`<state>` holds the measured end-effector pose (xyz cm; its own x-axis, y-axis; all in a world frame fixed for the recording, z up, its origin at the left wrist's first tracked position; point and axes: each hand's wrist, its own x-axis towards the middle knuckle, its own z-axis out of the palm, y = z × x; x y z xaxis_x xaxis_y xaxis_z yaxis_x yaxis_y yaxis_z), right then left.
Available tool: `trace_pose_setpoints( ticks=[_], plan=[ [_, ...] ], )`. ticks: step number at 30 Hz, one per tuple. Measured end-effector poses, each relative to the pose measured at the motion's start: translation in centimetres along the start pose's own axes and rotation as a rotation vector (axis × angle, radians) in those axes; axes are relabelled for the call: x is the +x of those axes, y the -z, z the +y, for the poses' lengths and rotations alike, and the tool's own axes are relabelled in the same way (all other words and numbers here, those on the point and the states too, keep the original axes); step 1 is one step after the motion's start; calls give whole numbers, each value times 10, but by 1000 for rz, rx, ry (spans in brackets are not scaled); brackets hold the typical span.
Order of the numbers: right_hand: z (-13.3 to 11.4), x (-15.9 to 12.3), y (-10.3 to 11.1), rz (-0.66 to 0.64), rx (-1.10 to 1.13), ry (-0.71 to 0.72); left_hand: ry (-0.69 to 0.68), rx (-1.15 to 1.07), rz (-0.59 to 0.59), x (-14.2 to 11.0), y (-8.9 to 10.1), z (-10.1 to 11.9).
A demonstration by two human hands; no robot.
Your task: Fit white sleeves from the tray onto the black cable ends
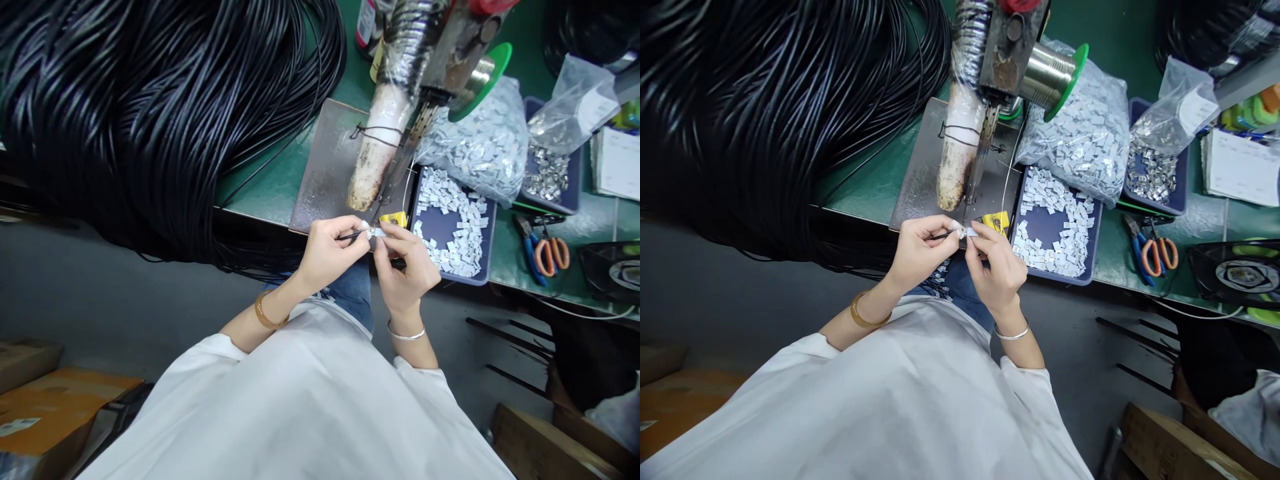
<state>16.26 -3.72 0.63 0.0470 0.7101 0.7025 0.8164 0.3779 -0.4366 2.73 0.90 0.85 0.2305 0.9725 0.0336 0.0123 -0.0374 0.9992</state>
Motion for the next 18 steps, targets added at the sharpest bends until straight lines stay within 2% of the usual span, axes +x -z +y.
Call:
trace_pose_setpoints(
  ticks=[4, 9, 13, 16, 18],
  plan=[
    [3, 6, 8, -91, 73, -75, 58, -97, -104, 0, 6, 2],
    [9, 10, 18, -142, 50, 148, 122, -263, -245, 1, 11, 2],
    [10, 8, 17, -218, 9, 257, 160, -298, -252, 1, 11, 1],
    [9, 5, 14, -92, -85, 209, 156, -306, -196, 0, 10, 0],
    [8, 3, 13, 67, -67, 49, 146, -304, -147, -1, 9, -1]
  ],
)
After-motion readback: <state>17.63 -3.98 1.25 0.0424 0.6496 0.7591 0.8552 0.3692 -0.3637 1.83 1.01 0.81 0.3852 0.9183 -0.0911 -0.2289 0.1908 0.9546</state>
